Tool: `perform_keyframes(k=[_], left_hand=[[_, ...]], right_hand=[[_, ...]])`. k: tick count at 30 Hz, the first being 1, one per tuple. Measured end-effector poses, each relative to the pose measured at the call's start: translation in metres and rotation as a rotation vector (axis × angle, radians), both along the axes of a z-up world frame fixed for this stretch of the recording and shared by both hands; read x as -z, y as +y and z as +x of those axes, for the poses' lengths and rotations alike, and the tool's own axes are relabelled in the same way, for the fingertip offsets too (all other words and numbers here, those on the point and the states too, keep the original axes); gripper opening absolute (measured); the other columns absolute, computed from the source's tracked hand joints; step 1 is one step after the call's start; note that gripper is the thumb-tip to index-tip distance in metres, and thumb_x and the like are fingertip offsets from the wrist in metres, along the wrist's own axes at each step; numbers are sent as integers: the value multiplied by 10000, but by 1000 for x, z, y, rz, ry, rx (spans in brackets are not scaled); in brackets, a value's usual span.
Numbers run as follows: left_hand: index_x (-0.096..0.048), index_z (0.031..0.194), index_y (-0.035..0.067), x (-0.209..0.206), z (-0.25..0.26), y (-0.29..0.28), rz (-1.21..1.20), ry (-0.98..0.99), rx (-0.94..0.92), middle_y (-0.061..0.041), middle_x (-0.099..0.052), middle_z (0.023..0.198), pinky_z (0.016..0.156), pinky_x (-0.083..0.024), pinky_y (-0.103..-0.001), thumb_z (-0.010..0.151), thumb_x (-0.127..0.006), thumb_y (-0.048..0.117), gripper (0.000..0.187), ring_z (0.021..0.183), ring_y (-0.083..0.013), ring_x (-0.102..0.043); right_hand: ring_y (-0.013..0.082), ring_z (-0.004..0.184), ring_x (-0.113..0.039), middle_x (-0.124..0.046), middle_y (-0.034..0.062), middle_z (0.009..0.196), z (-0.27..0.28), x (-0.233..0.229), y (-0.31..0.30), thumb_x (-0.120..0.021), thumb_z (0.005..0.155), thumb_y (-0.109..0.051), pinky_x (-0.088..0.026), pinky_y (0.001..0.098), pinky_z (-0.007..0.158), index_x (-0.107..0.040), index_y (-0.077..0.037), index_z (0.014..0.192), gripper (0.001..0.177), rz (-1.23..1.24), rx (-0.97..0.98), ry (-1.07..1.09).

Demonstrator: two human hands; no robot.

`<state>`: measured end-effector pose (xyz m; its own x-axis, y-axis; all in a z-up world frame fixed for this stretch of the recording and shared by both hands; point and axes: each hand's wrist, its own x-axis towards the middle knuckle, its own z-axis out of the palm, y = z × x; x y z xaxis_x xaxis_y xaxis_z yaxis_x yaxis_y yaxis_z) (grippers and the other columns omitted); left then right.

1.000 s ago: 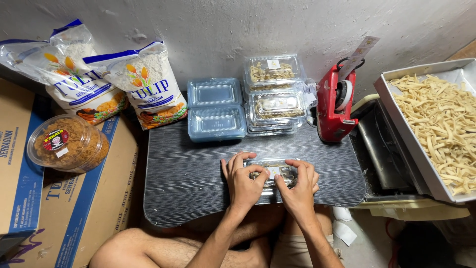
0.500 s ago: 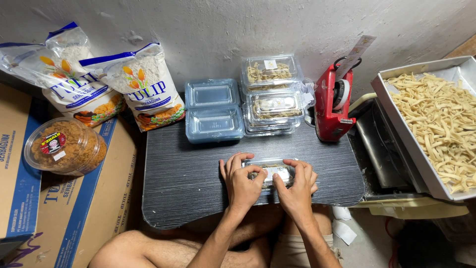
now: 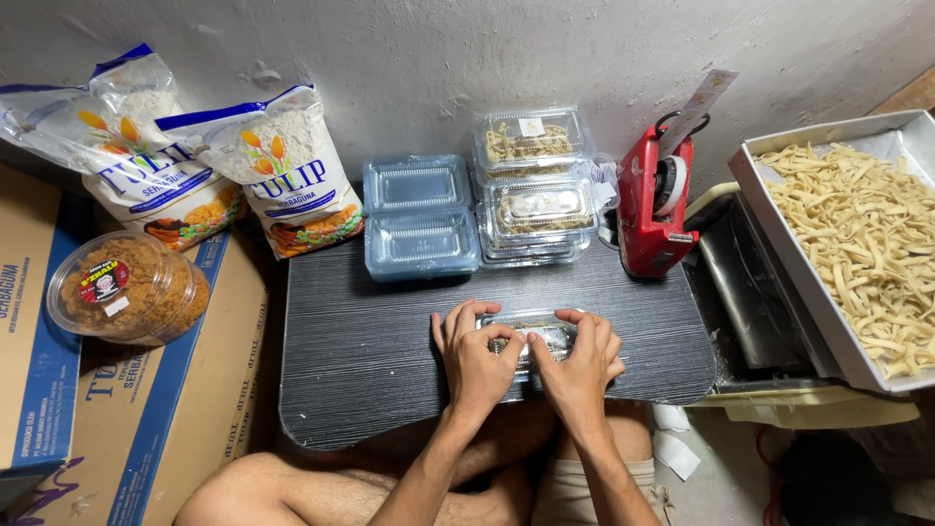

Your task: The person packs dried noodles into small clear plastic containers, seals them with a tape dispenser, and applies a label to each container. The person repeats this process for multiple containers, stacking the finished units on the table.

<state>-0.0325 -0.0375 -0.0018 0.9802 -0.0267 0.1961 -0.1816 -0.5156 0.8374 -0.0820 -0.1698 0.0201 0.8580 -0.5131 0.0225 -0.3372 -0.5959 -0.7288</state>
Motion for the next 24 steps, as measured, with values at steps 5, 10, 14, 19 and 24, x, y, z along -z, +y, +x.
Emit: perform_keyframes(k=[5,10,14,19,24], left_hand=[[-769,659,230,-4,-2,-1,34,-9,-23,72,-671,1138,1267,-112,-607,737,-808,284,103,1353,-223,-528],[-752,635,235,-9,-5,-1,83,-31,-36,73,-667,1149,1249,-164,-614,709,-809,310,120,1356,-228,-522],[-754,632,228,-15,-8,-1,129,-62,-50,49,-662,1179,1232,-168,-654,706,-822,327,141,1376,-266,-500],[-772,645,216,-16,-10,-2,182,-111,-44,6,-666,1189,1213,-141,-697,748,-834,341,172,1384,-308,-490],[-705,586,185,-16,-11,-4,240,-301,-102,-39,-731,1202,1214,-156,-742,735,-869,302,250,1372,-334,-531]], right_hand=[[308,1309,-394,-482,22,1306,2,2,1,-861,873,-422,-214,579,1133,-609,-241,1258,494,-17,18,0],[297,1316,-392,-485,5,1299,2,1,3,-870,859,-420,-205,577,1144,-612,-252,1251,499,-23,31,4],[294,1315,-396,-489,3,1295,2,-2,5,-865,863,-402,-206,575,1144,-610,-257,1252,487,-28,38,8],[298,1315,-402,-496,5,1293,2,-1,5,-868,850,-366,-212,581,1147,-613,-260,1254,489,-48,42,15],[236,1331,-456,-566,-48,1324,4,-5,10,-777,802,-477,-266,468,1083,-661,-300,1211,460,-97,104,59]])
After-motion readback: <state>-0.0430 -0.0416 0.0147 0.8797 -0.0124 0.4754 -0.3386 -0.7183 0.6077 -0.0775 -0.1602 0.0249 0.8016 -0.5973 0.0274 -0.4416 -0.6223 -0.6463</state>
